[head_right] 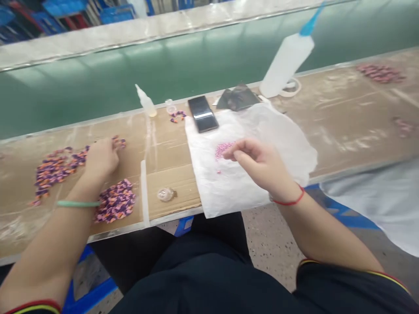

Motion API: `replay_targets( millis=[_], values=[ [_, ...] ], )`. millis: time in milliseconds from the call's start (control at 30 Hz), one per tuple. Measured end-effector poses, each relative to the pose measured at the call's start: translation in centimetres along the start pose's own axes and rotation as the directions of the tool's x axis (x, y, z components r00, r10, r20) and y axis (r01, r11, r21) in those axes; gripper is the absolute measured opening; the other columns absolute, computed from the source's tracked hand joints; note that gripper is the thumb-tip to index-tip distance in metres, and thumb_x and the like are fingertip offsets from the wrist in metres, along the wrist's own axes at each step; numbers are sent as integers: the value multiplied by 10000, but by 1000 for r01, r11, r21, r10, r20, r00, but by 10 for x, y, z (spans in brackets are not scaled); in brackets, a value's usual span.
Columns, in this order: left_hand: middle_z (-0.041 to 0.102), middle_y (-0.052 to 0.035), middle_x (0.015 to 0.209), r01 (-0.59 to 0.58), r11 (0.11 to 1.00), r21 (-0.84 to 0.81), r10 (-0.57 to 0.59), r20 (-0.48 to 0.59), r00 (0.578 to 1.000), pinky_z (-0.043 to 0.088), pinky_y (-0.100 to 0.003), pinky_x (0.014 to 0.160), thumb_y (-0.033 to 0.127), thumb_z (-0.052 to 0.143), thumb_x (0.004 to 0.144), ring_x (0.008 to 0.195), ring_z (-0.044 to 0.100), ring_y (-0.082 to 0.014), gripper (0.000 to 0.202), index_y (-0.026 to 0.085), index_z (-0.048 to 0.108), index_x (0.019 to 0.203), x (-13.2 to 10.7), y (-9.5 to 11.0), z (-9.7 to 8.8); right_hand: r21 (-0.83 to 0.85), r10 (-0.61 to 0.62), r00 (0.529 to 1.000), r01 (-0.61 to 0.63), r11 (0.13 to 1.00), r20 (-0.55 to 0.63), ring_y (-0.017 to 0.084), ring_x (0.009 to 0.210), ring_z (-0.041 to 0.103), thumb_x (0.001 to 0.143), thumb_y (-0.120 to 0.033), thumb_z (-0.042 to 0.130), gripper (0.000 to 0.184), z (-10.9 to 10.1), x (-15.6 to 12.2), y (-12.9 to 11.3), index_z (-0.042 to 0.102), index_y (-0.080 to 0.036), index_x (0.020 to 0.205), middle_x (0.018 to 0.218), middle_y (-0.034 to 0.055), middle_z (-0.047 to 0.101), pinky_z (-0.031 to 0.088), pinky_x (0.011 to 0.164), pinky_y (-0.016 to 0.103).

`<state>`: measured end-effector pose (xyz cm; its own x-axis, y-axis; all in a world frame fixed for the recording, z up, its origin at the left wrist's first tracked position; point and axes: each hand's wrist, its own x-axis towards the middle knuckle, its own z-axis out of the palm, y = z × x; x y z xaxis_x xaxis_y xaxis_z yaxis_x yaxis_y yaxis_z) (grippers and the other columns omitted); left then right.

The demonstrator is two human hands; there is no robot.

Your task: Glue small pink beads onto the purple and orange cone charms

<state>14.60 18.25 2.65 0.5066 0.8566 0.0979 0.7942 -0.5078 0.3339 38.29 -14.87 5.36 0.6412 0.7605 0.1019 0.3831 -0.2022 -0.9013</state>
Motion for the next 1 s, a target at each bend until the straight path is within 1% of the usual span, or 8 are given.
replay_targets(
  millis=[133, 267, 333, 400, 467, 533, 767, 1000],
  values=[
    [580, -2, 729, 13, 993, -121, -20, -57, 998, 450, -467, 990, 131, 633, 783, 988, 621, -304, 221, 224, 445, 714, -5, 1, -9, 18, 26, 1000, -25, 1000, -14, 188, 873, 709, 838, -261, 565, 124, -5, -1, 13, 668, -192, 829, 885, 52, 751, 573, 816, 368],
    [568, 54, 604, 142, 931, -335, -199, -142, 970, 536, -295, 681, 85, 654, 777, 622, 622, -158, 181, 194, 520, 725, -7, 1, -19, -59, 8, 999, -5, 998, 54, 207, 907, 696, 853, -268, 553, 135, -5, -1, 30, 660, -186, 851, 914, 66, 743, 555, 810, 382],
    [576, 60, 543, 199, 758, -621, -352, -132, 927, 455, -178, 520, 60, 704, 730, 542, 587, -105, 196, 171, 555, 666, -12, 4, -25, -144, -44, 994, 59, 988, 104, 207, 897, 675, 845, -253, 546, 129, -3, 2, 37, 655, -186, 848, 913, 65, 727, 539, 772, 366],
    [597, 50, 511, 199, 469, -860, -464, -48, 884, 402, -116, 462, 19, 765, 639, 558, 597, -85, 233, 154, 579, 598, -22, 8, -28, -228, -100, 982, 136, 964, 162, 200, 874, 644, 832, -224, 534, 120, 0, 5, 42, 648, -188, 839, 903, 62, 703, 515, 732, 345],
    [628, 37, 516, 189, 264, -946, -464, 47, 885, 441, -90, 477, 8, 821, 565, 609, 635, -86, 256, 150, 608, 576, -37, 15, -30, -293, -146, 966, 207, 933, 215, 193, 847, 615, 821, -190, 522, 114, 5, 10, 46, 636, -190, 824, 886, 60, 678, 491, 729, 340],
    [660, 36, 546, 193, 171, -966, -422, 105, 901, 513, -95, 534, 39, 869, 538, 639, 655, -85, 264, 162, 640, 587, -53, 23, -28, -350, -174, 953, 255, 901, 247, 192, 825, 594, 810, -157, 512, 115, 9, 13, 47, 623, -189, 808, 862, 60, 656, 468, 742, 346],
    [706, 21, 662, 212, 56, -976, -266, 190, 945, 558, -88, 536, 64, 906, 508, 633, 669, -80, 293, 169, 728, 716, -90, 43, -23, -404, -217, 929, 330, 853, 300, 212, 849, 558, 835, -153, 510, 101, 9, 12, 48, 591, -195, 792, 835, 64, 624, 441, 784, 364],
    [733, -8, 712, 363, -2, -932, -236, 353, 905, 554, -47, 545, 106, 959, 465, 616, 669, -68, 304, 151, 757, 687, -112, 50, -24, -409, -204, 893, 373, 833, 400, 216, 856, 563, 875, -175, 522, 128, 6, 7, 51, 575, -200, 761, 827, 61, 642, 424, 833, 386]
  ],
)
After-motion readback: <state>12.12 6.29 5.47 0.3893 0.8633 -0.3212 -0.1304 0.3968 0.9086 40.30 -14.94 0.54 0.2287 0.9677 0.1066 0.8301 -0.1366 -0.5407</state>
